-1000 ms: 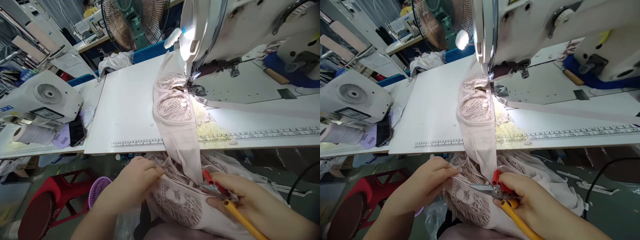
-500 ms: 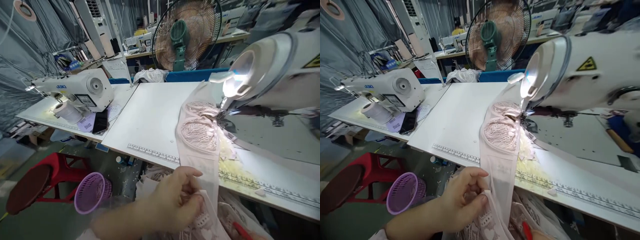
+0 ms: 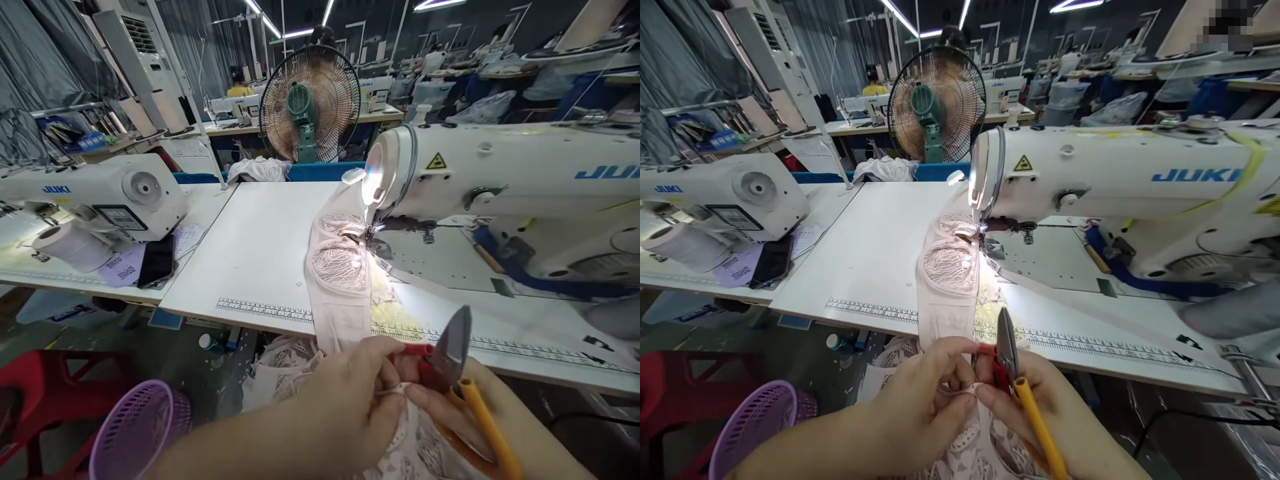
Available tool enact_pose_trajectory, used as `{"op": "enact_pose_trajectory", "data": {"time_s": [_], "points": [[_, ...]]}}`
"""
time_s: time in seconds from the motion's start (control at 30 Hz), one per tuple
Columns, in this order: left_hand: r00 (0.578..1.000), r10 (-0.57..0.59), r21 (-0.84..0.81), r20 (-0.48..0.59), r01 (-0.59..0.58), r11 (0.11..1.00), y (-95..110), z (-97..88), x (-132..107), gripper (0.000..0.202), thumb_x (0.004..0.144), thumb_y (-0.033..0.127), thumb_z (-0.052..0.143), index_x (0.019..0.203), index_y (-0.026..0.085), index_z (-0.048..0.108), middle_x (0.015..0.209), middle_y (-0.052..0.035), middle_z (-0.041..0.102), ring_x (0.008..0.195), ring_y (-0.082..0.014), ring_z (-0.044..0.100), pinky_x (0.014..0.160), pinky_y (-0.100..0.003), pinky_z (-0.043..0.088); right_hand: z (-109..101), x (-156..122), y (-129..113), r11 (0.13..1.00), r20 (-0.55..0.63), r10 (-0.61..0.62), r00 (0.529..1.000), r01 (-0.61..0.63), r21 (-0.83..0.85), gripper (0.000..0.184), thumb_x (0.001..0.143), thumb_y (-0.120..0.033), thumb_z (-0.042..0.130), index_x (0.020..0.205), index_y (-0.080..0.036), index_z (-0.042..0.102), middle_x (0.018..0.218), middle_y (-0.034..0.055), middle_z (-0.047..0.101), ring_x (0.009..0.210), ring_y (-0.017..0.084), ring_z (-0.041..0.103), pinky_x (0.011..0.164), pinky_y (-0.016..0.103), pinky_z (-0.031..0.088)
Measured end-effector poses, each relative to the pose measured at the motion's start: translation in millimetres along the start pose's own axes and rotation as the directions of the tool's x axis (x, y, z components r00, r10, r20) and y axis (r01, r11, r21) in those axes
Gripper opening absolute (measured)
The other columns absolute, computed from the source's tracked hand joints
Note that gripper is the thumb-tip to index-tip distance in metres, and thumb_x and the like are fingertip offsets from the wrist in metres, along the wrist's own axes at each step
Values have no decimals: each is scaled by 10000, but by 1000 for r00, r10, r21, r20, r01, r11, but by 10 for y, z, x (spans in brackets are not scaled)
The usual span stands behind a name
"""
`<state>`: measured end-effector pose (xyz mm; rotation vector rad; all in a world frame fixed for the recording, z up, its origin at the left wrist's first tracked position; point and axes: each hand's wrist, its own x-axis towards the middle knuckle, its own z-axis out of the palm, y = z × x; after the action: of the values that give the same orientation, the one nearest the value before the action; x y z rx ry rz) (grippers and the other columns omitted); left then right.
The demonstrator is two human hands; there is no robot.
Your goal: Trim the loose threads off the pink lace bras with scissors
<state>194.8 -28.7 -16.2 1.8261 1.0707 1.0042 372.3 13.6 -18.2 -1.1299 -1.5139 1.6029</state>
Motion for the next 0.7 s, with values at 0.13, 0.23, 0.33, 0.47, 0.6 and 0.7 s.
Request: {"op": "enact_pose_trajectory", "data": {"time_s": [0.13, 0.23, 0.33, 0.47, 0.6, 0.7], "points": [[988, -145, -36, -43, 144, 989, -5, 21, -58, 450, 817, 202, 567, 1259, 148, 500, 863, -37, 636, 630, -126, 555, 526, -232, 414, -29, -26, 118, 997, 26, -41, 999, 43, -56, 386, 751, -552, 775, 656, -236, 574, 574, -47, 424, 523, 137, 349, 486, 268, 332], [966, -249, -36, -74, 247, 968, -27, 63, -106, 337, 767, 288, 679, 1066, 150, 608, 798, -21, 628, 630, -132, 540, 542, -242, 395, -86, -14, 250, 996, 147, -81, 986, 86, -27, 310, 861, -513, 697, 746, -246, 587, 602, -47, 408, 515, 135, 340, 470, 269, 312], [927, -372, -160, -48, 361, 919, -47, 121, -116, 199, 762, 335, 686, 825, 157, 623, 665, 13, 561, 577, -112, 481, 507, -227, 347, -89, 16, 342, 995, 174, -92, 980, 85, 50, 269, 830, -439, 758, 752, -247, 587, 672, -33, 453, 594, 151, 402, 538, 272, 363], [862, -506, -382, 41, 481, 789, -38, 151, -56, 227, 741, 366, 636, 668, 166, 556, 565, 35, 465, 507, -85, 385, 465, -223, 287, -74, 35, 385, 996, 176, -77, 981, 69, 50, 297, 815, -447, 773, 725, -233, 587, 618, -47, 423, 541, 134, 363, 492, 255, 338], [829, -550, -447, 96, 530, 721, -35, 70, 10, 224, 668, 368, 644, 624, 172, 546, 528, 32, 470, 481, -87, 382, 458, -234, 272, -180, -52, 519, 996, 112, -80, 991, 85, -40, 328, 830, -547, 724, 872, -224, 691, 758, 36, 632, 659, 205, 587, 607, 304, 524], [807, -580, -449, 116, 563, 694, -68, -13, 39, 212, 633, 358, 653, 595, 177, 548, 498, 34, 474, 460, -92, 396, 456, -241, 273, -275, -204, 819, 981, 43, -136, 990, 141, -135, 497, 852, -656, 605, 1105, -243, 718, 969, 114, 740, 819, 319, 708, 691, 378, 611]]}}
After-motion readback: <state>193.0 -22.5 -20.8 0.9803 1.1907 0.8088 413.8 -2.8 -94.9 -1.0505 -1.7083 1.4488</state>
